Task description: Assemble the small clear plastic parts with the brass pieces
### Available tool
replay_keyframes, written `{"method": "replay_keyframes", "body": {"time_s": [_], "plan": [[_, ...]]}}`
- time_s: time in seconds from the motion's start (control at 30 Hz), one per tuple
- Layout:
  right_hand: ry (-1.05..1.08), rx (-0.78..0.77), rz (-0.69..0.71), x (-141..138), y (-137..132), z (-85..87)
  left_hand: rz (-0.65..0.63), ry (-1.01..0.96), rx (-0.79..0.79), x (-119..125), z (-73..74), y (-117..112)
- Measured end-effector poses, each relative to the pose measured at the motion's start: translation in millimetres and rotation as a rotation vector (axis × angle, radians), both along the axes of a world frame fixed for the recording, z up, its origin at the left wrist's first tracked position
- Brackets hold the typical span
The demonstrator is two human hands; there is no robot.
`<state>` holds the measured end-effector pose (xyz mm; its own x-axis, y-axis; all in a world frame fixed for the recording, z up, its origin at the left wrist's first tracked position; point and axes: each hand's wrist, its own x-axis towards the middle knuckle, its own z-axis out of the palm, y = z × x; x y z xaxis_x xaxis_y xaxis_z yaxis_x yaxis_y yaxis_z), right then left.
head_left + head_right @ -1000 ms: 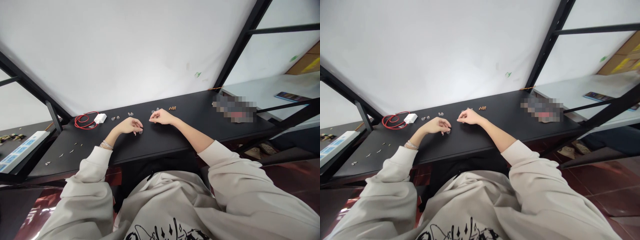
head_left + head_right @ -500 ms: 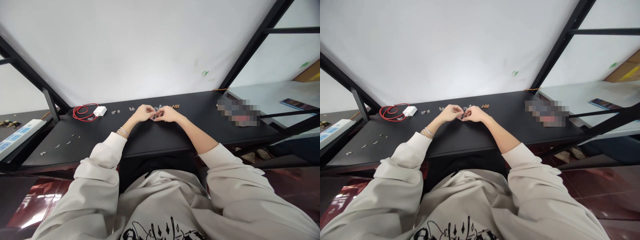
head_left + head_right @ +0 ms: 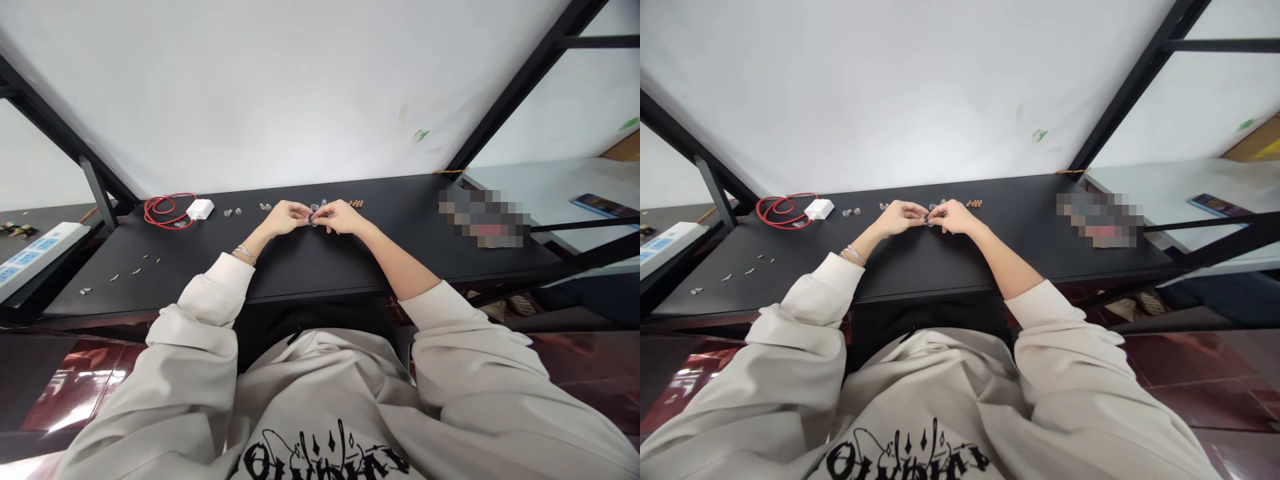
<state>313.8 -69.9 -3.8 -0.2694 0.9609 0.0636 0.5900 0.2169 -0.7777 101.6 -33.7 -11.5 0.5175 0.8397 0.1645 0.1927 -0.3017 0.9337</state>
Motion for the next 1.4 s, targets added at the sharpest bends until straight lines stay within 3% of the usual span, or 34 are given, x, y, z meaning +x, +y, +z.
{"method": "replay_keyframes", "body": {"time_s": [0.17, 0.4, 0.6, 1.07, 1.4], "plan": [[0.017, -0.011, -0.02, -1, 2, -0.6, -0.02, 0.008, 0.017, 0, -0.8, 0], [0.022, 0.006, 0.006, -2, 0, 1.3, 0.045, 0.036, -0.034, 1, 4.3, -5], [-0.008, 0.024, -0.008, -2, 1, 1.2, 0.002, 0.02, -0.068, 1, 2.8, -4], [-0.033, 0.031, -0.007, -2, 2, 0.1, 0.09, 0.056, 0.059, 1, 4.9, -8], [0.108, 0.008, 0.001, -4, 1, -0.8, 0.101, 0.079, 0.147, 1, 0.1, -4]]}}
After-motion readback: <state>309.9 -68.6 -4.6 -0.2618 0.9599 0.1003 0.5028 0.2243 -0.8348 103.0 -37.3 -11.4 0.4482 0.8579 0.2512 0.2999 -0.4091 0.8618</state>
